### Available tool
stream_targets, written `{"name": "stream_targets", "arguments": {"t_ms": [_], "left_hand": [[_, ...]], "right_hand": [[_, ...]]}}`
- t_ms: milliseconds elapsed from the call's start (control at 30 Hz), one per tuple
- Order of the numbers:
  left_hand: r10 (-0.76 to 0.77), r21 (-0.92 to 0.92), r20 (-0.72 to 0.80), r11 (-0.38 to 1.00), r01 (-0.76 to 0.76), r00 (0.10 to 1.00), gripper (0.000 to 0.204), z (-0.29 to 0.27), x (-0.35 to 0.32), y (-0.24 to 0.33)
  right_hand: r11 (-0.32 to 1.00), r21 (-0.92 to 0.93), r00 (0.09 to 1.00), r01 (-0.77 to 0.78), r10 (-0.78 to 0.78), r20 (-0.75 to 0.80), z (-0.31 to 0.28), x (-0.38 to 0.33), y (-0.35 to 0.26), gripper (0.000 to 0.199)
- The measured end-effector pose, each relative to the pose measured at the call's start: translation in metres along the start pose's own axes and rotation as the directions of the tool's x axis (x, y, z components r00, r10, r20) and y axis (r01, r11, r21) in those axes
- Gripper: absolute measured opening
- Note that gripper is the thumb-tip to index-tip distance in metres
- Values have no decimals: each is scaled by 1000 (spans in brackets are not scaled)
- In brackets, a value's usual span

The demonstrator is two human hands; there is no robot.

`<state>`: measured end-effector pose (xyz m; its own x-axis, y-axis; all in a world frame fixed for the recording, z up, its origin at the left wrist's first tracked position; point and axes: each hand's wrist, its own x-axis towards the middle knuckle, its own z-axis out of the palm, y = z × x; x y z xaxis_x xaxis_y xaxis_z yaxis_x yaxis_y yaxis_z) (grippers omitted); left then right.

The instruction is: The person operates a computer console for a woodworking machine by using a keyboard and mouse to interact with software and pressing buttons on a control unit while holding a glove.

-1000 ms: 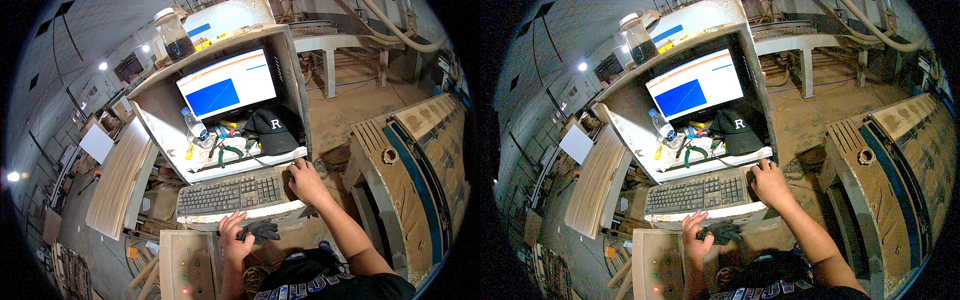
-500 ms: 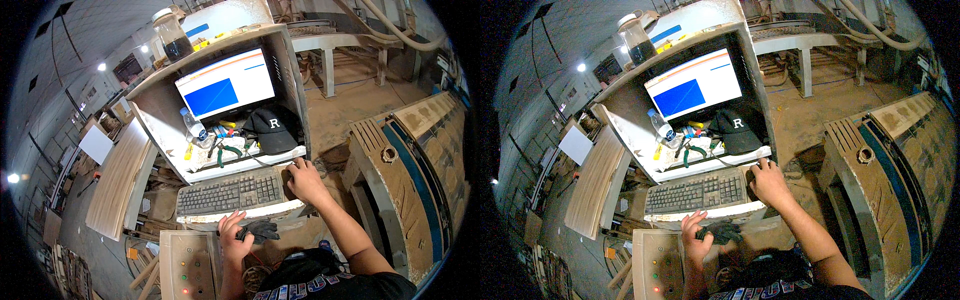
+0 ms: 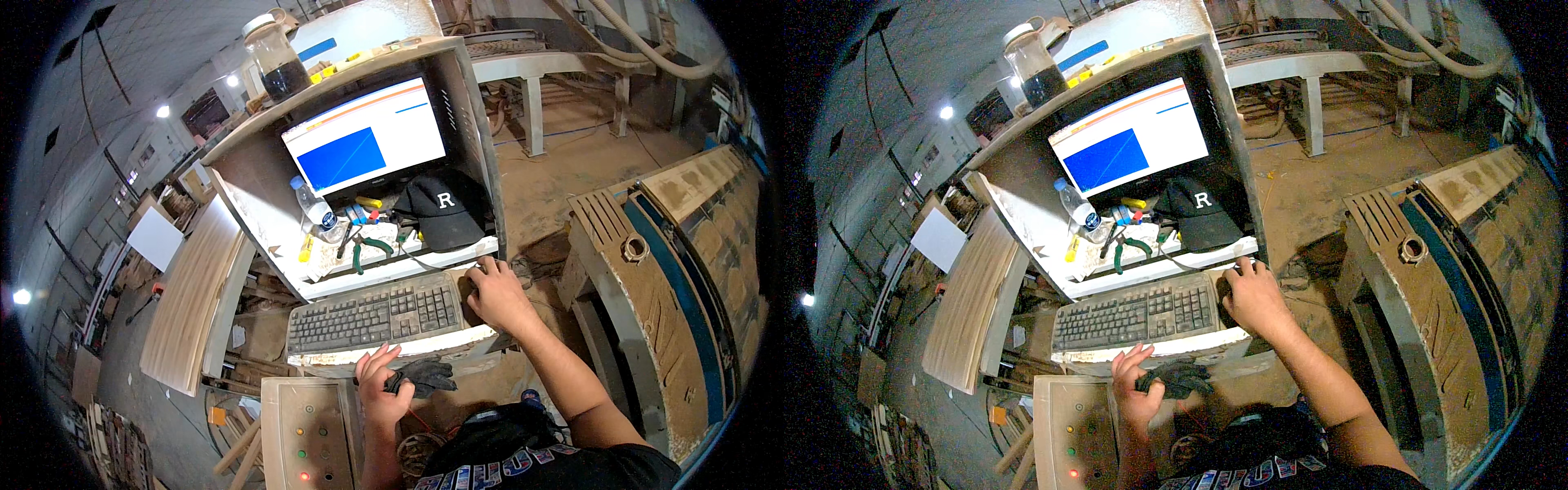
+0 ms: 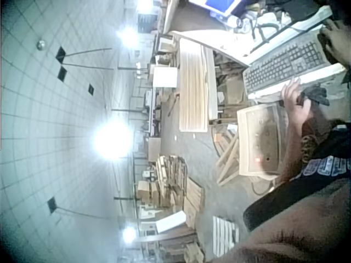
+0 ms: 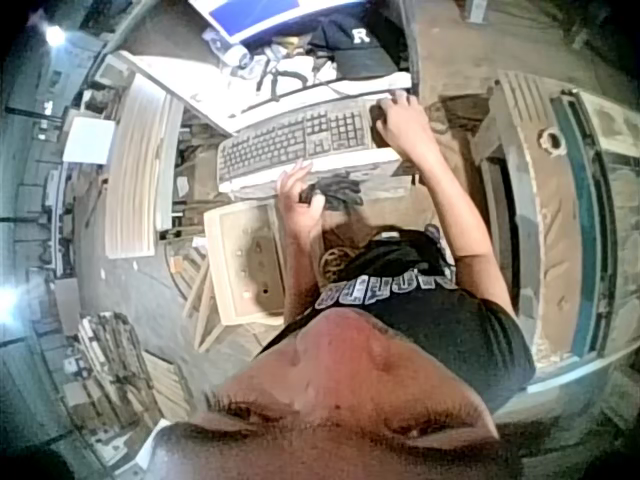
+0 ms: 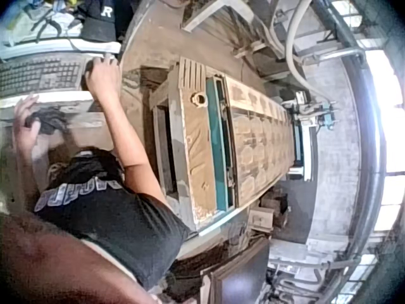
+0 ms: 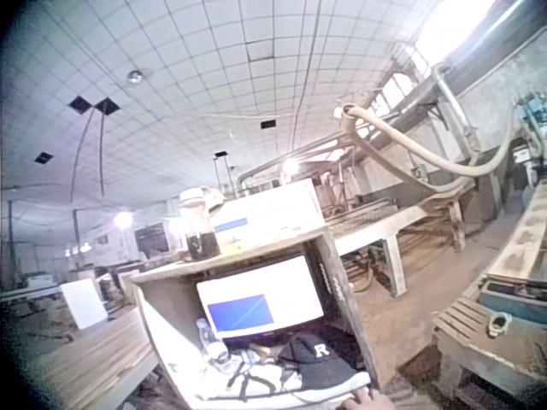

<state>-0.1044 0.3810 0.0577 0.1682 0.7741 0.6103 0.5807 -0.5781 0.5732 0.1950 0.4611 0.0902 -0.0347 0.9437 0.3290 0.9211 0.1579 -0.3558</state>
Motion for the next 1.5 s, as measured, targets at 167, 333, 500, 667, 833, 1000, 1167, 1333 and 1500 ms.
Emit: {"name": "stream_targets", "arguments": {"t_ms": [167, 333, 500, 667, 833, 1000, 1167, 1333, 1500], "left_hand": [[3, 1, -4, 1000, -3, 1000, 23, 0, 0, 1], [37, 8, -11, 999, -37, 999, 22, 0, -1, 0], [45, 9, -8, 999, -45, 999, 22, 0, -2, -2], [62, -27, -47, 998, -63, 997, 22, 3, -3, -3], [45, -7, -31, 999, -46, 998, 23, 2, -3, -3], [38, 5, -23, 999, -38, 999, 22, 1, -3, -2], [37, -14, -35, 999, -38, 999, 23, 1, -3, -1], [65, 1, -27, 998, -65, 998, 27, 1, -1, -2], [65, 5, -23, 998, -65, 998, 30, 1, -1, -3]], "right_hand": [[1000, 4, 1000, -1, 1, 12, -2, 0, -1, 45], [1000, 1, 1000, -9, 9, 24, 0, 0, 0, 45], [999, -8, 998, 44, -44, -45, 5, 0, 3, 38], [1000, -24, 1000, 7, -7, -23, 1, 0, -1, 42], [1000, -5, 1000, -9, 9, 0, -1, 0, -2, 46], [1000, -13, 999, 14, -14, -35, 2, -1, 0, 44], [1000, 18, 1000, 16, -16, -20, -2, -1, -3, 43], [1000, 11, 1000, 15, -15, -25, -3, 0, -2, 43], [1000, -3, 1000, -3, 3, 6, -4, 0, -4, 43]]}}
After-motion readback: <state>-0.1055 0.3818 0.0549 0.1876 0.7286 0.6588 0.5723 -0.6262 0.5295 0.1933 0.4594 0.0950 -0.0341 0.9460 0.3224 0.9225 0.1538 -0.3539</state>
